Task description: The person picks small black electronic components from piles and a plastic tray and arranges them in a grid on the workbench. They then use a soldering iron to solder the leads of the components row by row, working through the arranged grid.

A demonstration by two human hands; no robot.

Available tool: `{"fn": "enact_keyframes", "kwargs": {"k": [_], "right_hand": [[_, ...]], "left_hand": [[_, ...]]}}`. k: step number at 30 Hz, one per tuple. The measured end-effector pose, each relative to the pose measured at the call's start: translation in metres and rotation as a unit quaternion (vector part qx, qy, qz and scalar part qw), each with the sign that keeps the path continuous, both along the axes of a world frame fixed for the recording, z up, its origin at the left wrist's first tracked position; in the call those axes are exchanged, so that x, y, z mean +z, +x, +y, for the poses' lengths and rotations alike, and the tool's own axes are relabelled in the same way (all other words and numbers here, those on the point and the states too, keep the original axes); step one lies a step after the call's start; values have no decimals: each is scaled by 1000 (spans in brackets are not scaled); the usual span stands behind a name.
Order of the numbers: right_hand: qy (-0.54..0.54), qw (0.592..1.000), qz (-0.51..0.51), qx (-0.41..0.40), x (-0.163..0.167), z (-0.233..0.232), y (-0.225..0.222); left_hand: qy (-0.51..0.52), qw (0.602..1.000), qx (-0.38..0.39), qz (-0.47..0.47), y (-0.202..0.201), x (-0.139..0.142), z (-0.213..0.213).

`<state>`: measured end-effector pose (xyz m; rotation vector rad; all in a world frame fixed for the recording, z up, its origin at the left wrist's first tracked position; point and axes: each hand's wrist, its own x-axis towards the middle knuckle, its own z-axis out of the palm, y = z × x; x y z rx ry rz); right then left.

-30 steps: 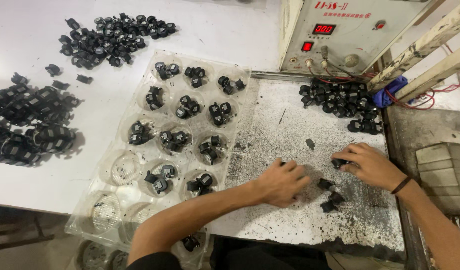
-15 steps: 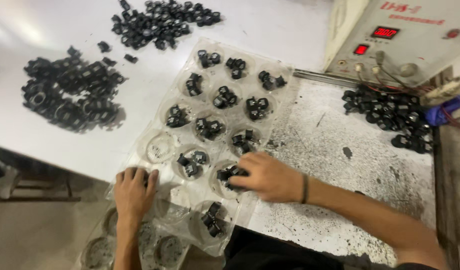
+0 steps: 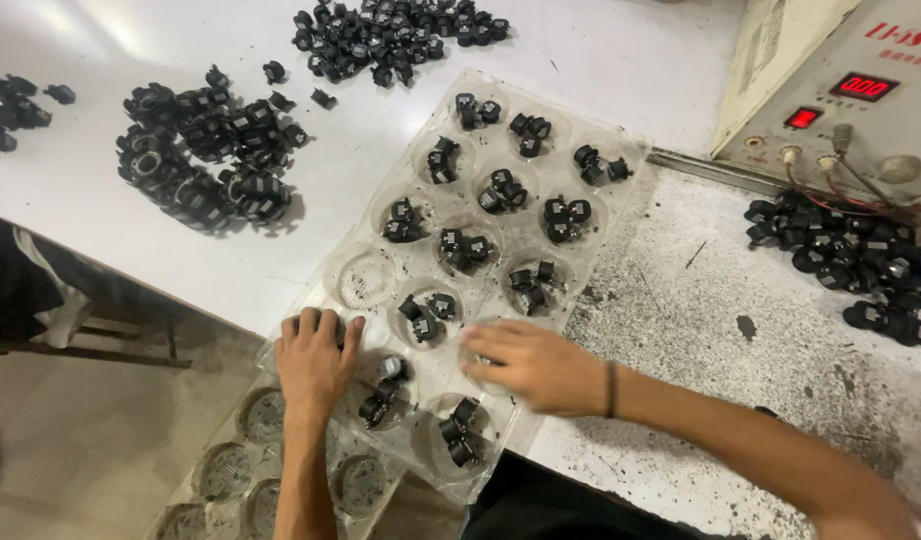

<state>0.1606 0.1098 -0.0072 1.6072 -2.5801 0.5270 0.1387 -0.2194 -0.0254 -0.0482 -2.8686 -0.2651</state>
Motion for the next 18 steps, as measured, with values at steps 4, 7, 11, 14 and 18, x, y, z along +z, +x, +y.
{"fn": "enact_keyframes", "kwargs": {"k": [4,7,11,14,18], "right_hand": [[171,960,-75,-206,18,146,50],[163,951,-37,-258,14,220,120],[137,893,-120,-411,-20,243,205],[73,879,-36,-470,-43,242,231],[66,880,47,-468,-50,258,217]], "left_hand": [[-7,1000,-8,5,5,-9,-4],[-50,999,12,4,9,-26,-9],[-88,995,-2,47,-4,-50,-23],[-71,996,9,47,-27,-57,-25],[-5,997,67,32,-34,-70,28]]}}
